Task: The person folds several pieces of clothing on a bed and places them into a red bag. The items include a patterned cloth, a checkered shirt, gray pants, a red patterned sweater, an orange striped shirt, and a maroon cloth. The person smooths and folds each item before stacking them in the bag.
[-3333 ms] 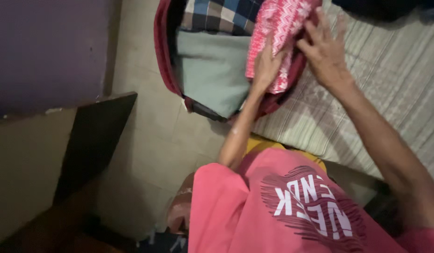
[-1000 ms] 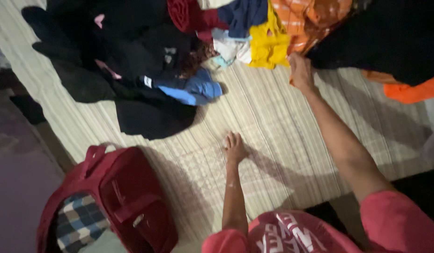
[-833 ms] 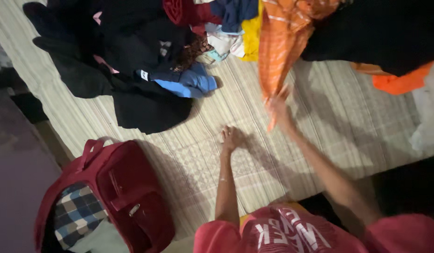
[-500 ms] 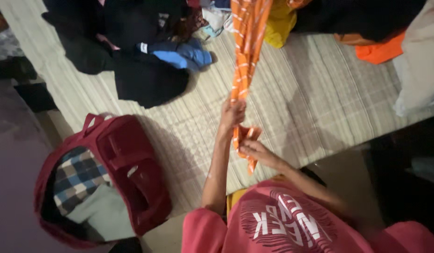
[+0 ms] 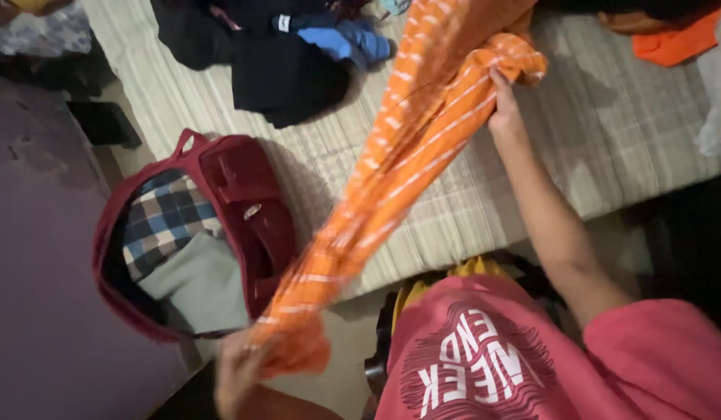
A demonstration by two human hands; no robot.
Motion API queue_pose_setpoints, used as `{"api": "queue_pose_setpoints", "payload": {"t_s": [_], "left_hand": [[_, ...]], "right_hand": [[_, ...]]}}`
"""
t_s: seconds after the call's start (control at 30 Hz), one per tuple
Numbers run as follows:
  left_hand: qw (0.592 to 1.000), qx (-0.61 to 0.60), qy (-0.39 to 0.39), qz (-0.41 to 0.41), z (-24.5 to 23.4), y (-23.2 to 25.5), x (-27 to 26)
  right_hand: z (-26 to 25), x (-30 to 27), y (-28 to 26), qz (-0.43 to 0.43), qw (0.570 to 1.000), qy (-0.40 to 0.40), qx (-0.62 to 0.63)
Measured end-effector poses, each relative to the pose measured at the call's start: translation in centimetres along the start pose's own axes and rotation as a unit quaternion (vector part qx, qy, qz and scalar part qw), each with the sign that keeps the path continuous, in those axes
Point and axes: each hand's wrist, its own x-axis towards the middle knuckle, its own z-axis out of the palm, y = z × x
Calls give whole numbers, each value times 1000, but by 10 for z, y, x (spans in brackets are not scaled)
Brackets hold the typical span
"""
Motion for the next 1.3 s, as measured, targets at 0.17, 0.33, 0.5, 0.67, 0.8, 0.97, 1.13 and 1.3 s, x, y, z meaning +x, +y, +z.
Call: {"api": "queue_pose_setpoints", "payload": {"t_s": [0.17, 0.33, 0.5, 0.67, 0.8, 0.97, 1.13, 1.3], "left_hand": [[884, 197, 286, -314, -6, -55, 5], [807, 537, 231, -78, 123, -127, 83], [926, 340, 159, -35, 289, -187, 181], [956, 288, 15, -53, 409, -217, 266], [939, 326, 96, -46, 414, -225, 310], [983, -14, 181, -25, 370, -149, 299], [987, -159, -11, -13, 305, 52, 210], [994, -5, -4, -107, 232, 74, 165]], "right_hand": [[-29, -161, 113, 147, 981, 34, -120], [-50, -320, 178, 435, 800, -20, -413], [-93, -306, 148, 295, 902, 29, -314], [-123, -250, 112, 205, 913, 34, -352], [-128, -214, 90, 239, 930, 43, -277], [-72, -158, 78, 292, 950, -6, -111], [-1, -82, 50, 176, 976, 129, -30], [-26, -34, -63, 85, 983, -18, 164]]}}
